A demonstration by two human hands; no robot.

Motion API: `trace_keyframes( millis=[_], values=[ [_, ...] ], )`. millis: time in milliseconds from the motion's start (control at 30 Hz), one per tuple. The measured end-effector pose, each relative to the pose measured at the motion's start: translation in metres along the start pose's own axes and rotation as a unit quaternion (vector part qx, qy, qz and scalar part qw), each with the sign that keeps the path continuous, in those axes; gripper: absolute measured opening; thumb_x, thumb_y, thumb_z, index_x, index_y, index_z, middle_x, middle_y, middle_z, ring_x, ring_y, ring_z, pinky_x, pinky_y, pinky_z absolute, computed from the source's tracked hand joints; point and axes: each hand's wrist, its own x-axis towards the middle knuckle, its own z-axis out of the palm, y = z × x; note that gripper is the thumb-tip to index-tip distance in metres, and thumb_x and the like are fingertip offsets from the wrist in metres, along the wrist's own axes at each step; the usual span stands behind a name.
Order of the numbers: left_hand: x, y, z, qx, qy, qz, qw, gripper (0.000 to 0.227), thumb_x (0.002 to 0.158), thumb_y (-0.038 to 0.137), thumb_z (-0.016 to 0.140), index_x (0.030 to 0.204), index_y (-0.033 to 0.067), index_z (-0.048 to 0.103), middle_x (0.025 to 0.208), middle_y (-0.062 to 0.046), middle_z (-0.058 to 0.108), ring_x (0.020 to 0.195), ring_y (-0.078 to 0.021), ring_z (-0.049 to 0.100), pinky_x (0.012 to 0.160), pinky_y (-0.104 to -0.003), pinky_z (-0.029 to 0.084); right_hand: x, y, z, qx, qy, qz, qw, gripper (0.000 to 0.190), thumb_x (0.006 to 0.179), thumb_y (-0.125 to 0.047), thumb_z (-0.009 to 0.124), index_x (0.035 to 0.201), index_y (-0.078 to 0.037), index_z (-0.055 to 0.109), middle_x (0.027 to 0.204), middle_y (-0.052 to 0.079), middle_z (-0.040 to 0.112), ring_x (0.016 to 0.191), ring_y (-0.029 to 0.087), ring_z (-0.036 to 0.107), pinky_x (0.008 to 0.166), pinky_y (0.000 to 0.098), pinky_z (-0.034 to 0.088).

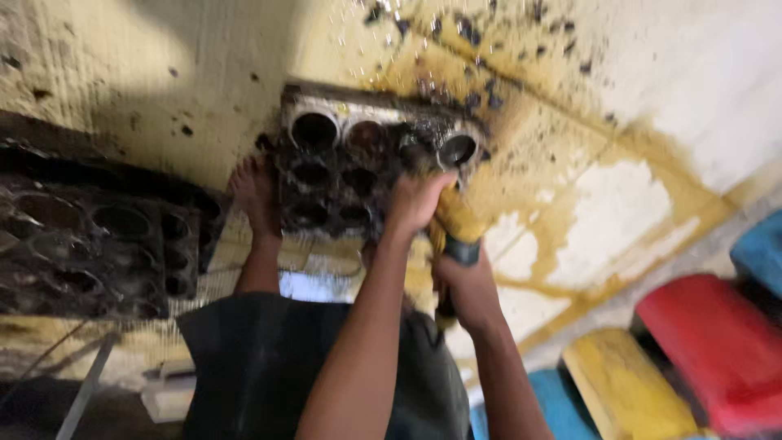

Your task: The person uses a yellow power drill to clean the inside of multiple circular cavities in a metal mold. They systematically move the drill from one cavity to the next, removing dark residue from the surfaces.

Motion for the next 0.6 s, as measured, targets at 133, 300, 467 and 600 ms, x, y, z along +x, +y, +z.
trace_keyframes(
  millis=[133, 300, 467, 600],
  values=[
    [-0.009, 0.007, -0.007, -0.055, -0.077, 0.0, 0.996, 0.054, 0.069, 0.051, 0.076, 0.083, -0.0005, 0.078, 0.085, -0.017, 0.079, 0.074, -0.0247, 0.072, 0.065, -0.036, 0.054, -0.017, -0.001, 0.014, 0.045, 0.026, 0.011, 0.999, 0.043, 0.077, -0.008, 0.069, 0.116, -0.008, 0.05, 0.075, 0.006, 0.055, 0.057, 0.017, 0.055, 0.05, 0.0327, 0.046],
    [-0.021, 0.042, -0.018, 0.119, -0.056, -0.017, 0.991, 0.056, 0.066, 0.052, 0.075, 0.081, -0.0023, 0.079, 0.087, -0.021, 0.079, 0.078, -0.0303, 0.077, 0.069, -0.038, 0.057, -0.019, -0.008, 0.027, 0.098, 0.065, 0.011, 0.993, 0.036, 0.076, -0.011, 0.068, 0.11, -0.006, 0.055, 0.077, 0.005, 0.061, 0.062, 0.017, 0.06, 0.055, 0.0331, 0.051],
    [-0.036, 0.051, -0.006, 0.159, -0.013, -0.122, 0.98, 0.056, 0.065, 0.052, 0.075, 0.091, 0.0024, 0.081, 0.104, -0.022, 0.077, 0.091, -0.0324, 0.076, 0.079, -0.04, 0.057, -0.016, 0.011, 0.004, 0.24, -0.023, 0.099, 0.965, 0.028, 0.085, -0.016, 0.068, 0.102, 0.003, 0.056, 0.074, 0.009, 0.06, 0.06, 0.021, 0.059, 0.057, 0.0345, 0.052],
    [-0.024, 0.044, 0.001, 0.188, -0.047, -0.093, 0.977, 0.059, 0.065, 0.051, 0.077, 0.096, 0.0006, 0.08, 0.112, -0.025, 0.075, 0.096, -0.0338, 0.075, 0.083, -0.04, 0.057, -0.009, 0.033, 0.014, 0.182, 0.071, 0.073, 0.978, 0.022, 0.081, -0.017, 0.067, 0.098, -0.005, 0.059, 0.07, 0.008, 0.059, 0.058, 0.02, 0.059, 0.054, 0.0338, 0.049]
  ],
)
